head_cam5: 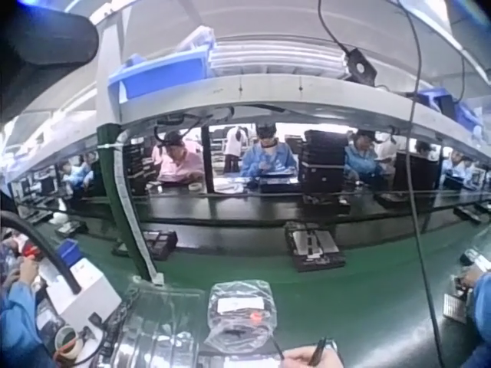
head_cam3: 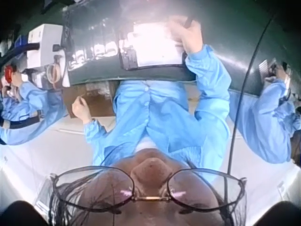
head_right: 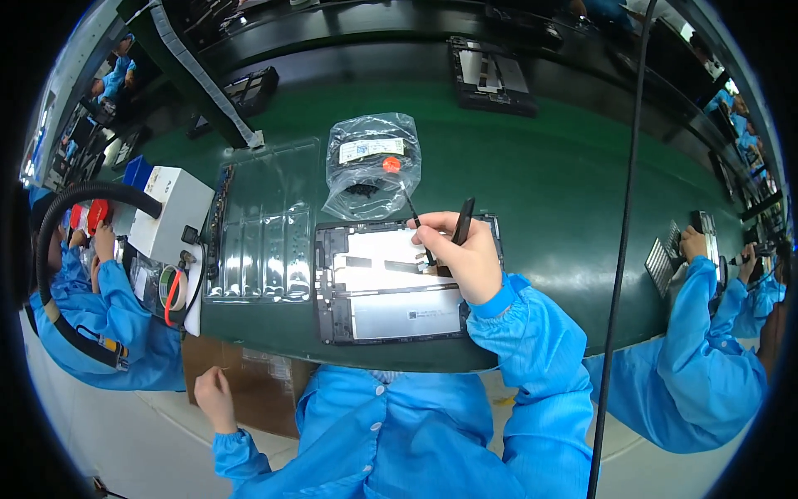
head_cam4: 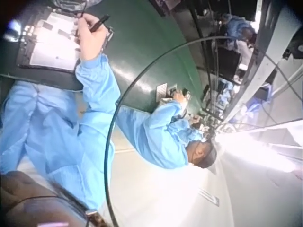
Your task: The person assembles internal components of a tablet device by connecting ribbon cables and fitting a battery and internal bracket into the casing. The person uses tweezers and a spudger tool to manipulate the small parts.
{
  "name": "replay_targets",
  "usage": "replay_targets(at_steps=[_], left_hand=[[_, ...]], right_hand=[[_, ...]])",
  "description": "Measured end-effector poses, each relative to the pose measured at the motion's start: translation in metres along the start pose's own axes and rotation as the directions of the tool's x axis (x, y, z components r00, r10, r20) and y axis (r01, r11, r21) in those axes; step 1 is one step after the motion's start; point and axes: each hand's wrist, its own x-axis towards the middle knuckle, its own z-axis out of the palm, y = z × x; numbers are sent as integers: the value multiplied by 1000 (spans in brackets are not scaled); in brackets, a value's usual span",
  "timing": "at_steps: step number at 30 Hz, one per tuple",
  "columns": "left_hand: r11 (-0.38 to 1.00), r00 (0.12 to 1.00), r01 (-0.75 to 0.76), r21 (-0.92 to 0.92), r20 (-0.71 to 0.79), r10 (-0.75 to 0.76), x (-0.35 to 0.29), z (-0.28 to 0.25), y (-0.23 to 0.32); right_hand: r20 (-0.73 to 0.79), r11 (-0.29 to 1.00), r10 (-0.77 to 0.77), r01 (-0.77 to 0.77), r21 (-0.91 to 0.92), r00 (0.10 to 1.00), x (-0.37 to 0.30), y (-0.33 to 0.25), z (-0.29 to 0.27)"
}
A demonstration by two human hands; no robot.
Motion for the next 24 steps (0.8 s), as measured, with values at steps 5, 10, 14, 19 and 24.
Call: replay_targets(at_steps=[5, 10, 14, 19, 24], left_hand=[[970, 914, 46, 238, 381, -137, -15, 32, -18], [963, 917, 142, 228, 337, -215, -2, 15, 0], [980, 840, 164, -115, 537, -78, 42, -52, 59], [631, 891, -205, -748, 125, 437, 113, -90, 160], [383, 918, -261, -886, -105, 381, 186, -62, 265]], right_hand=[[14, 993, -84, 83, 84, 996, 4, 5, -5], [9, 990, -92, 91, 106, 996, 5, 5, -7], [27, 988, -103, 99, 116, 994, 7, 5, -4], [63, 980, -147, 137, 146, 987, 4, 8, -8], [136, 986, -146, 133, 104, 980, -1, 5, -5]])
